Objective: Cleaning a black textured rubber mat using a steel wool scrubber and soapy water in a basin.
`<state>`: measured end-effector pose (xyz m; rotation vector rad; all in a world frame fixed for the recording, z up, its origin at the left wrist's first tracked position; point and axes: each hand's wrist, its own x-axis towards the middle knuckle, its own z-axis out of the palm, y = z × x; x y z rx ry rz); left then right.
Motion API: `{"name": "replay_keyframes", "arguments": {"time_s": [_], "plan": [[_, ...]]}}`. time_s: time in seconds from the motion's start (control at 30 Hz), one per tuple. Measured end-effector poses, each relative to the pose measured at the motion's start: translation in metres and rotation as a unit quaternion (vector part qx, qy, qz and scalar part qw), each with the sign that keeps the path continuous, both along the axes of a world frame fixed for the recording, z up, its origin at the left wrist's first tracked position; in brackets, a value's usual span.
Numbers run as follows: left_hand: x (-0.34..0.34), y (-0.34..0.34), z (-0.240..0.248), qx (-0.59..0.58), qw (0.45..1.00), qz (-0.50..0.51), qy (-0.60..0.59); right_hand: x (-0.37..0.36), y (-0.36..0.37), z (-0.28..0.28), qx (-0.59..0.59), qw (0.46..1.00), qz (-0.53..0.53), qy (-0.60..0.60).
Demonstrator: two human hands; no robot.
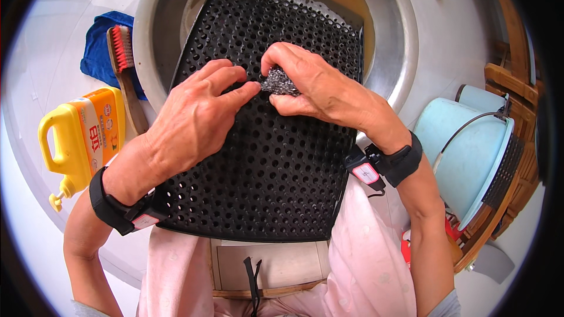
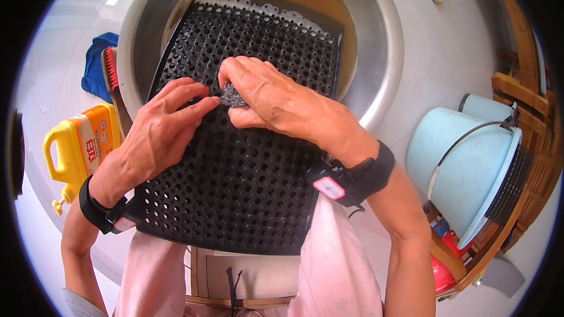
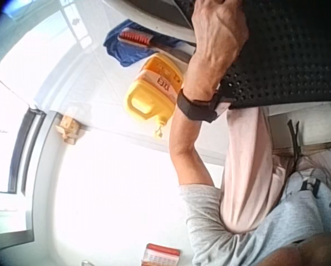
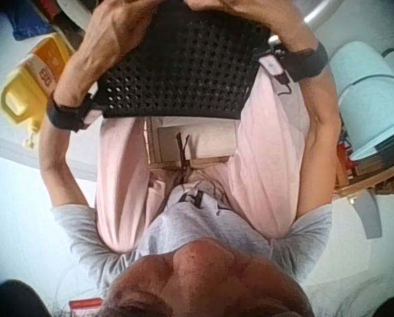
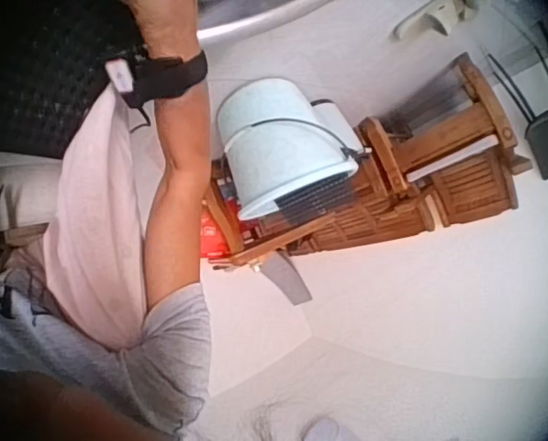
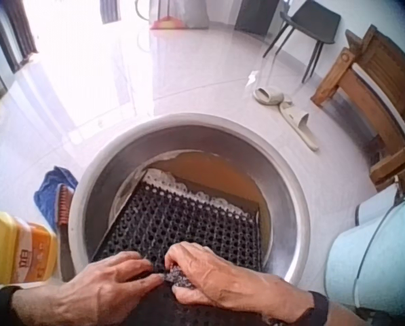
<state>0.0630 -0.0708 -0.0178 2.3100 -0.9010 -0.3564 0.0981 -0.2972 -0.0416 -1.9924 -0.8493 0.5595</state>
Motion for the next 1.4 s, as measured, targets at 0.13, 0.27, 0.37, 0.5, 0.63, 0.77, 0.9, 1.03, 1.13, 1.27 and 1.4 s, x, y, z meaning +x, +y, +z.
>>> {"name": "replay_keyframes", "arguments": {"time_s": [0.13, 0.27, 0.37, 0.5, 0.63, 0.77, 0.9, 1.03, 1.13, 1.27, 1.4], "plan": [[0.003, -0.004, -0.001, 0.031, 0.999, -0.035, 0.018, 0.002, 0.001, -0.005, 0.004, 1.000, 0.023, -0.020], [0.002, -0.009, -0.006, 0.067, 0.996, -0.060, -0.028, 0.005, 0.001, -0.004, -0.003, 0.999, 0.019, 0.027], [0.004, -0.013, -0.009, 0.066, 0.994, -0.064, -0.052, 0.004, 0.001, -0.007, 0.012, 1.000, 0.012, 0.013], [0.011, -0.011, -0.013, 0.052, 0.995, -0.069, -0.057, 0.006, 0.000, -0.005, -0.011, 0.999, -0.002, 0.040], [0.019, -0.011, -0.015, 0.020, 0.998, -0.058, -0.015, 0.007, 0.000, -0.003, -0.024, 0.997, -0.014, 0.067], [0.021, -0.017, -0.014, 0.043, 0.998, -0.051, 0.004, 0.008, -0.002, -0.003, -0.033, 0.996, -0.030, 0.081], [0.022, -0.021, -0.012, 0.074, 0.996, -0.054, 0.007, 0.006, -0.001, -0.005, -0.013, 0.997, -0.046, 0.058], [0.023, -0.024, -0.012, 0.089, 0.994, -0.056, 0.012, 0.005, -0.001, -0.006, 0.000, 0.995, -0.058, 0.078], [0.023, -0.026, -0.013, 0.091, 0.994, -0.057, 0.015, 0.004, -0.002, -0.010, 0.014, 0.996, -0.061, 0.068], [0.023, -0.026, -0.015, 0.074, 0.996, -0.054, 0.007, 0.003, -0.004, -0.013, 0.031, 0.996, -0.066, 0.052], [0.026, -0.016, -0.017, 0.049, 0.997, -0.052, 0.027, 0.005, -0.002, -0.007, 0.005, 0.994, -0.071, 0.088]]}}
